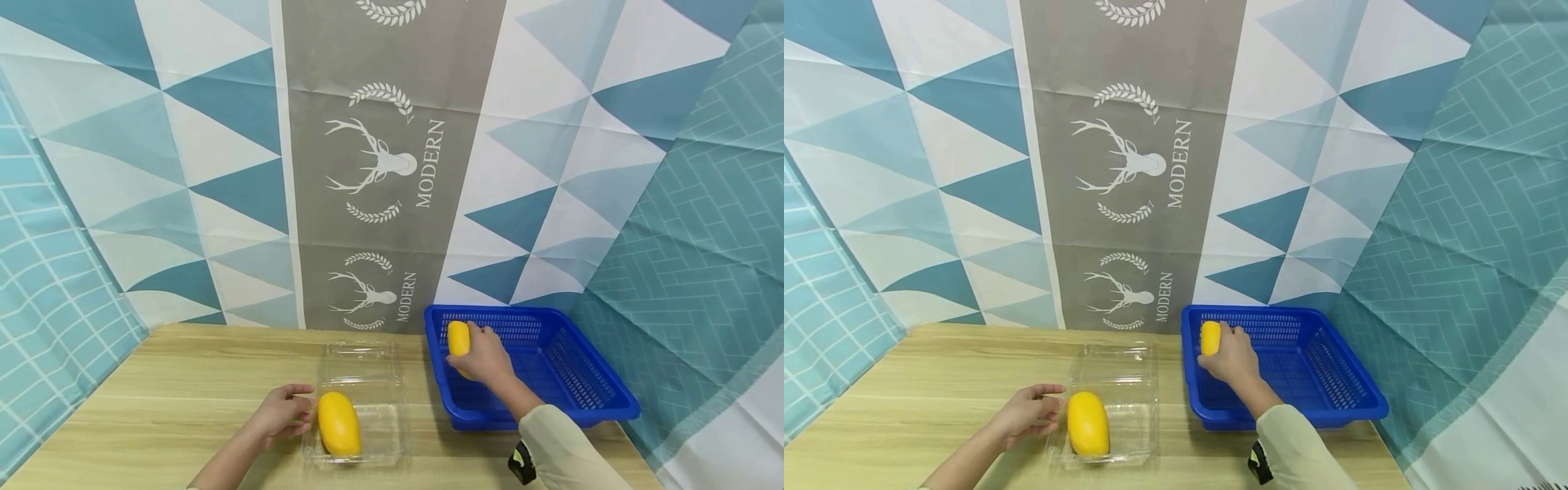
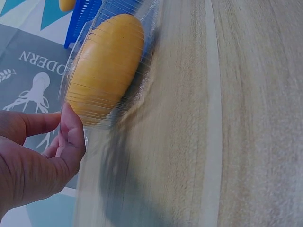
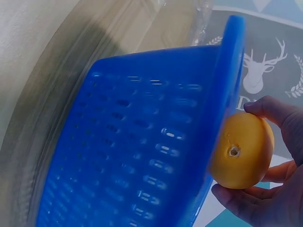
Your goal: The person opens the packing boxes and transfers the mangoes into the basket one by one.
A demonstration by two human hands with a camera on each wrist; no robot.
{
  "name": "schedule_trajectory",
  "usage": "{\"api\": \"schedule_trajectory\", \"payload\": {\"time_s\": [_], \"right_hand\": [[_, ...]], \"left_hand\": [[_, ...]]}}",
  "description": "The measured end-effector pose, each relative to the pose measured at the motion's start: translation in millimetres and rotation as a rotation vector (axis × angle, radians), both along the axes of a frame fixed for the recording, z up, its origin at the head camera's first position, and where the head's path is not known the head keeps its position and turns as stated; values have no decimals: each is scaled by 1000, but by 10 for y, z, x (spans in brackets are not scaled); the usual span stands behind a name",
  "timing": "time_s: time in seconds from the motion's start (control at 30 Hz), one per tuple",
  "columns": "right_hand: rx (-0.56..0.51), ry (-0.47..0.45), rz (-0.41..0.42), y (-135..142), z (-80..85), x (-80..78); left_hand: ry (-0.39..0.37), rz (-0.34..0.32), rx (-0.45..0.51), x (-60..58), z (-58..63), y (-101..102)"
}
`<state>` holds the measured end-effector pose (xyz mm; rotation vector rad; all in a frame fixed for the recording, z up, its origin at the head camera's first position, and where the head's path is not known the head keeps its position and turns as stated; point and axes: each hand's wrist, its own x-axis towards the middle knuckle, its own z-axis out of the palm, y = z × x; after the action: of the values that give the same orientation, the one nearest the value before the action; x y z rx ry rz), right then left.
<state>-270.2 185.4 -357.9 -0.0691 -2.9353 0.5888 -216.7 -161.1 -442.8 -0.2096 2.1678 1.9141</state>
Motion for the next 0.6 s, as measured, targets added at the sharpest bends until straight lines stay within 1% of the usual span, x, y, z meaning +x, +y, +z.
{"api": "schedule_trajectory", "payload": {"time_s": [0.6], "right_hand": [[11,-13,-13,183,-155,-71]], "left_hand": [[8,-37,9,5,1,-21]]}}
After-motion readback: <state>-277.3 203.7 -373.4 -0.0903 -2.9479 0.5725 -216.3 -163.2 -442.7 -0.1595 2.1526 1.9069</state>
